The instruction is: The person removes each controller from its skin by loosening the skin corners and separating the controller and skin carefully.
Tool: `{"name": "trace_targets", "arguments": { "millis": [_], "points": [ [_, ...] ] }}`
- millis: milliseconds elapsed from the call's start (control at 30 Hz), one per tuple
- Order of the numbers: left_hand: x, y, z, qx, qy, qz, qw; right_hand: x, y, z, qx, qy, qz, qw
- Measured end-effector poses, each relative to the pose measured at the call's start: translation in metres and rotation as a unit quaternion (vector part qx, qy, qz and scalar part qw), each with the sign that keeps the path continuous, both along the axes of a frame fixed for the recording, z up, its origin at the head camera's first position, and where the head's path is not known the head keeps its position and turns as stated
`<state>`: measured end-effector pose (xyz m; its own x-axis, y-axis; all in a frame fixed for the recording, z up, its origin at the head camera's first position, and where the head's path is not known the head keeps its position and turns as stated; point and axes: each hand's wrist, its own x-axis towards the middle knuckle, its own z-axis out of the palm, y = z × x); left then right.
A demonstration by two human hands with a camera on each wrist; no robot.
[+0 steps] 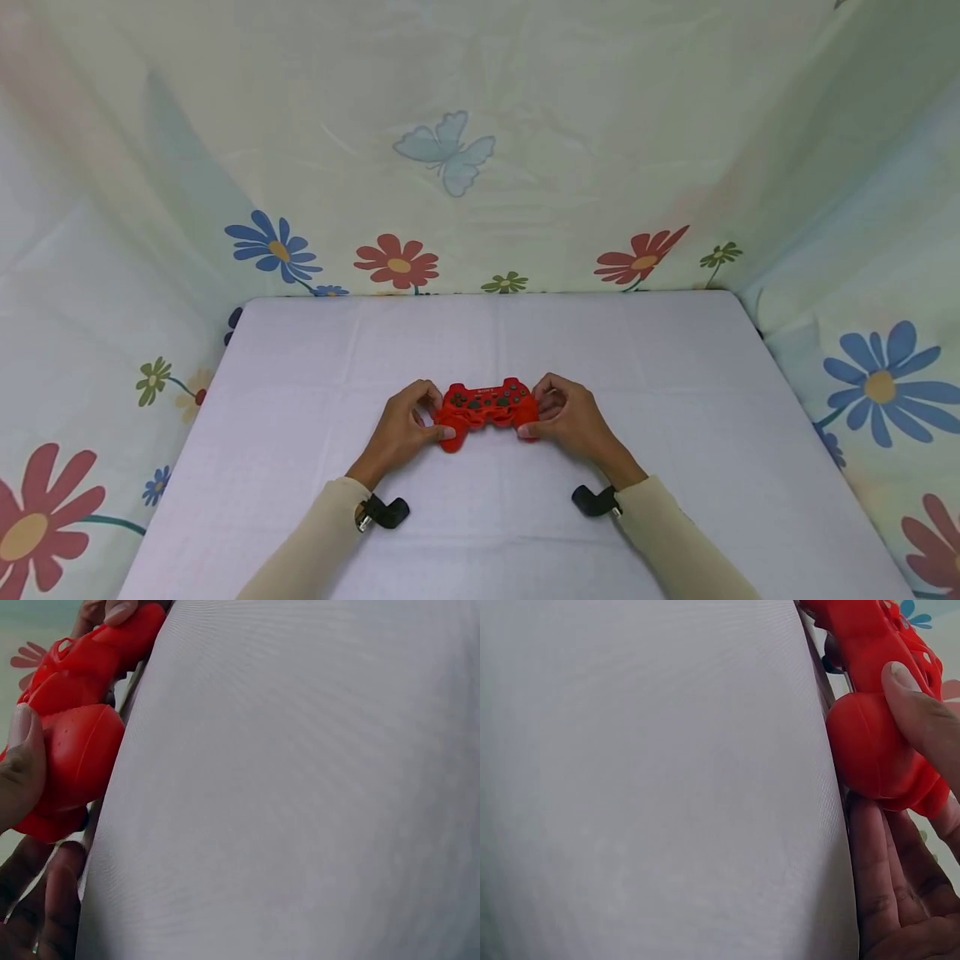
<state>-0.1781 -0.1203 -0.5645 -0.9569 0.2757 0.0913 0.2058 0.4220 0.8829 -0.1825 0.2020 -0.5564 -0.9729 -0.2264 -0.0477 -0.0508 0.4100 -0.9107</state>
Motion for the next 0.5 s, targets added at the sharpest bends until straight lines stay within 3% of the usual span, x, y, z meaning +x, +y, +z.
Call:
{"name": "trace_targets", "arguments": {
  "millis": [500],
  "points": [
    [0.0033,0.0033,-0.0046,0.014,-0.006,0.024,0.9996,0.0042,-0.0037,-0.0019,-0.028,-0.009,-0.018,0.9994]
  ]
}}
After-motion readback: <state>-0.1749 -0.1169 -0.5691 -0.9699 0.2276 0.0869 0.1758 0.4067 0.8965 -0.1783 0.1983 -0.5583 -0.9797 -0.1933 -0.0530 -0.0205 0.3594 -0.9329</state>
